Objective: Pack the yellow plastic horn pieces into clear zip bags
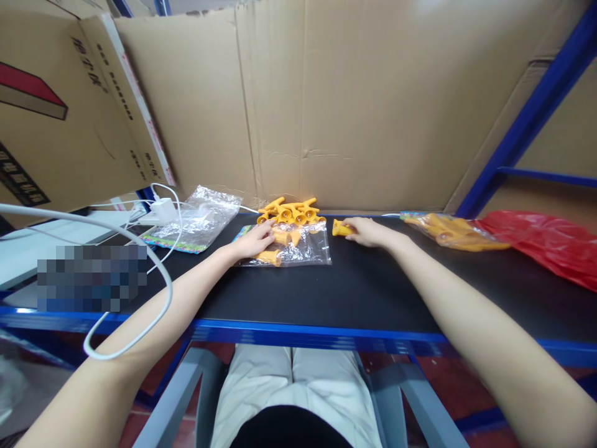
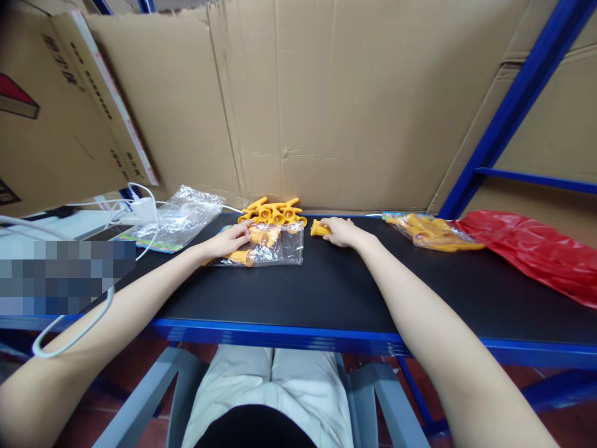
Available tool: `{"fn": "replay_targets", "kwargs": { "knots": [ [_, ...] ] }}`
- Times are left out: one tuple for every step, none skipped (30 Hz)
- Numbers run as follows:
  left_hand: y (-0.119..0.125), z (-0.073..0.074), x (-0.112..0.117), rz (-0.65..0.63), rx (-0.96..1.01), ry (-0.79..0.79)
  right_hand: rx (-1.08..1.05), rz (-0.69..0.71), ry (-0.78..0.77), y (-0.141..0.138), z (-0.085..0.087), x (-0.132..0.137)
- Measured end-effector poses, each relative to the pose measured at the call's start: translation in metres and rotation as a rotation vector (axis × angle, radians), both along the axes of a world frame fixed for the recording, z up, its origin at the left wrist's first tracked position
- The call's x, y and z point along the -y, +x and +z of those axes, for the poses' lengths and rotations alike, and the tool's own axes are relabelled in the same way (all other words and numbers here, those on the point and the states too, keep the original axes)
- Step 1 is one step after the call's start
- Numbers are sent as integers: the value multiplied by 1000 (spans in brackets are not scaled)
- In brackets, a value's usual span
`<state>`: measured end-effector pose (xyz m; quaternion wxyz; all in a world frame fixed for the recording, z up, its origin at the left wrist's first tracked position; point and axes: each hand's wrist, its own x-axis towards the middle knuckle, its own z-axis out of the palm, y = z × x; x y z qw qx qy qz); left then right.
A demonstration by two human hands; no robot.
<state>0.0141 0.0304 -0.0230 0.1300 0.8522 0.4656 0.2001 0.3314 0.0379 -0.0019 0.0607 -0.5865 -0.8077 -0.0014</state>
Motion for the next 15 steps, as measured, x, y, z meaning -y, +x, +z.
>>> {"fn": "replay_targets", "kwargs": {
  "knots": [
    [0, -1, -1, -6, 10, 2, -41, 64, 13, -2, 3, 2],
    [-1, -2, -2, -9, 19, 5, -77, 123, 23, -4, 6, 5],
    [-1, -3, -3, -10, 28, 7, -104, 174, 28, -7, 9, 8],
    [-2, -4, -4, -7, 35, 7, -122, 213, 30, -10, 13, 12],
    [-2, -5, -5, -5, 38, 6, -134, 241, 31, -14, 17, 16],
    [-3, -6, -6, -3, 41, 4, -148, 260, 36, -17, 22, 20],
    [-3, -7, -7, -2, 43, 2, -162, 272, 43, -20, 25, 24],
    [-4, -7, -8, -2, 45, 0, -174, 278, 48, -23, 29, 27],
    [-4, -8, -8, -3, 47, 0, -186, 283, 43, -25, 32, 30],
    [-4, -8, -9, -6, 48, 2, -195, 291, 25, -27, 34, 33],
    [-5, -8, -9, -9, 49, 5, -199, 305, -6, -28, 35, 35],
    [-5, -8, -9, -12, 49, 9, -200, 327, -47, -29, 35, 37],
    [-5, -8, -10, -15, 47, 11, -199, 354, -89, -31, 34, 39],
    [-5, -8, -9, -17, 46, 12, -197, 380, -124, -33, 33, 40],
    [-5, -8, -9, -18, 46, 10, -191, 406, -148, -36, 31, 41]
  ]
}}
